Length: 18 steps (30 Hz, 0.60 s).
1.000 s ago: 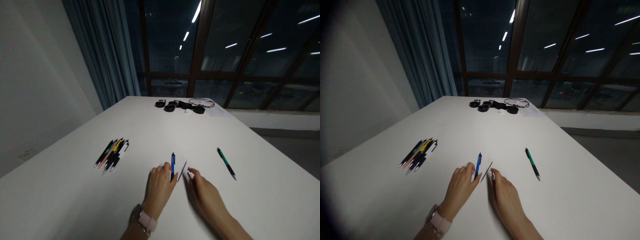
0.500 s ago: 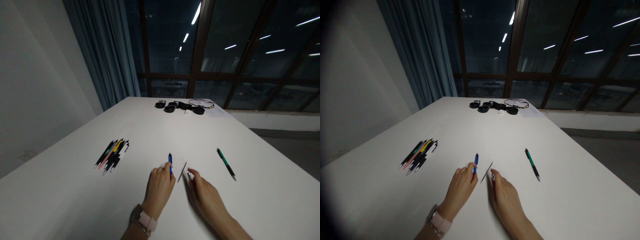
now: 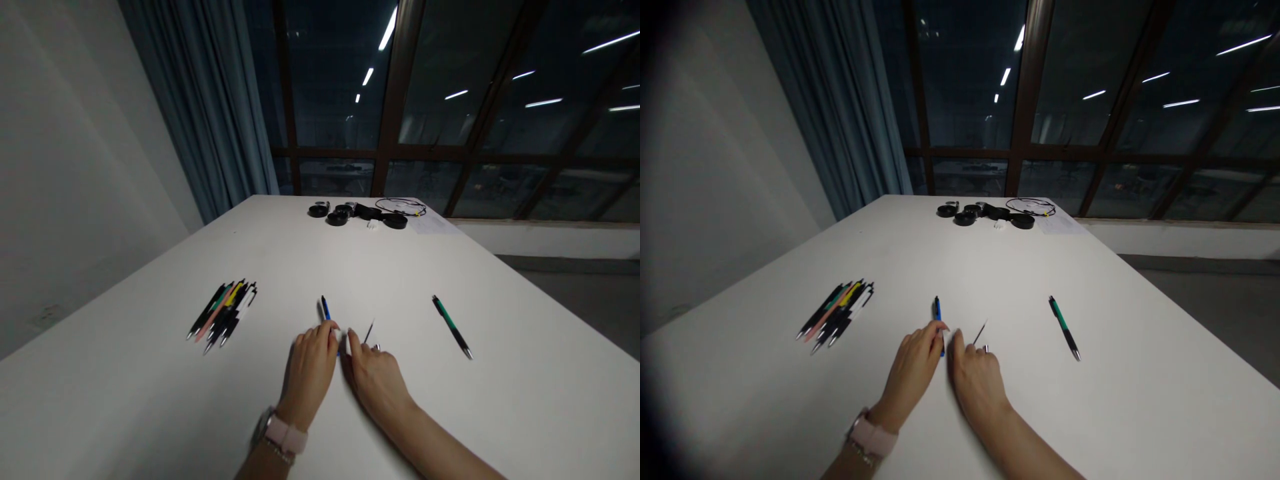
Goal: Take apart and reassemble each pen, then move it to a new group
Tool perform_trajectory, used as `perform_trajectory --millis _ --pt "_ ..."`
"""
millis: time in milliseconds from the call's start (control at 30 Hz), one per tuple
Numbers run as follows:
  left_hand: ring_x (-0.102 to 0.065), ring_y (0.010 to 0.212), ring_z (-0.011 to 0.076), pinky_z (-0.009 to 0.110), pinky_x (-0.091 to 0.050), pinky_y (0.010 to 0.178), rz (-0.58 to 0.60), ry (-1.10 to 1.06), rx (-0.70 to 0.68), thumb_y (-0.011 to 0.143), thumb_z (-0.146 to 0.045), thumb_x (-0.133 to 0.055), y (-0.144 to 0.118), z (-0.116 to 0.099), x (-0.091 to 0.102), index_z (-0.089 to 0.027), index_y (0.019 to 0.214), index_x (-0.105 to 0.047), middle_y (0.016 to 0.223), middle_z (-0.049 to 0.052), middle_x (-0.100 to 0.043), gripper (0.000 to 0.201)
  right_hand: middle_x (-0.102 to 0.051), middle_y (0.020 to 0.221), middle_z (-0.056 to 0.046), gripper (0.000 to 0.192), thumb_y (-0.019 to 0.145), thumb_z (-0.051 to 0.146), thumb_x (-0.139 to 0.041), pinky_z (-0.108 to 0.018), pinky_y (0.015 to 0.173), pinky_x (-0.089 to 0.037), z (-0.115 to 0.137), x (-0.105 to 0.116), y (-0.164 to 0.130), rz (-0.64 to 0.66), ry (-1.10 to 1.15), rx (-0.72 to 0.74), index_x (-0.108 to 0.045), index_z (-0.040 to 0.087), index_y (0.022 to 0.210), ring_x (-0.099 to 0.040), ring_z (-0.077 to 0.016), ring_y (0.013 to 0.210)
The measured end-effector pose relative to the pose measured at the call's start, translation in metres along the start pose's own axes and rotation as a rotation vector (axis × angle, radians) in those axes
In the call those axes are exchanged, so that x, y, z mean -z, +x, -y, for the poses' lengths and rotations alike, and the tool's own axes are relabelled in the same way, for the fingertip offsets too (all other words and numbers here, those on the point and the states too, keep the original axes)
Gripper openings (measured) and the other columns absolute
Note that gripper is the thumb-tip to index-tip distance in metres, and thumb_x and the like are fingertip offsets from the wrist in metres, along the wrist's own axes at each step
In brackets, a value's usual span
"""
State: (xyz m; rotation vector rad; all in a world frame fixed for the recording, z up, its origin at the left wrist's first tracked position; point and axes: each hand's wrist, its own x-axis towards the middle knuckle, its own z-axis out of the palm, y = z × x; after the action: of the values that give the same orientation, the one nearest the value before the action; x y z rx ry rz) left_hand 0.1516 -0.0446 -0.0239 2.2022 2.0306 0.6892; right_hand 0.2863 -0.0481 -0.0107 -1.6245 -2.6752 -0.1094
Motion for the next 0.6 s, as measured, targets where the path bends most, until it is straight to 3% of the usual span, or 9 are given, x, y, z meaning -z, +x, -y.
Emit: perform_trajectory --millis 233,433,600 --pt "-0.066 0.086 0.0216 0.037 -0.046 0.08 -0.09 -0.124 0.034 0.095 -0.018 -0.042 0.0 0.002 -0.002 -0.023 0.104 -0.06 0.09 0.004 -0.071 0.02 -0.074 0.081 -0.013 0.046 0.086 -0.003 -0.049 -0.027 0.054 -0.053 0.002 -0.006 0.001 -0.03 -0.02 -0.011 -0.05 0.01 0.13 -0.073 -0.0228 0.066" --pt "-0.065 0.074 0.0176 0.03 -0.048 0.067 -0.151 -0.471 0.16 0.095 -0.031 -0.043 0.008 0.016 -0.011 -0.023 0.103 -0.057 0.08 0.001 -0.067 0.017 -0.075 0.08 -0.011 0.048 0.084 -0.005 -0.046 -0.027 0.055 -0.053 -0.012 -0.01 -0.004 -0.095 0.081 0.074 -0.053 0.011 0.128 -0.073 -0.0226 0.065" --pt "-0.064 0.07 0.0162 0.027 -0.047 0.062 -0.222 -0.68 0.241 0.095 -0.037 -0.043 0.011 0.023 -0.018 -0.023 0.101 -0.054 0.078 0.001 -0.065 0.019 -0.076 0.086 -0.009 0.045 0.09 0.003 -0.035 -0.027 0.059 -0.054 -0.036 -0.014 -0.025 -0.32 0.394 0.154 -0.046 0.013 0.133 -0.073 -0.0202 0.067"
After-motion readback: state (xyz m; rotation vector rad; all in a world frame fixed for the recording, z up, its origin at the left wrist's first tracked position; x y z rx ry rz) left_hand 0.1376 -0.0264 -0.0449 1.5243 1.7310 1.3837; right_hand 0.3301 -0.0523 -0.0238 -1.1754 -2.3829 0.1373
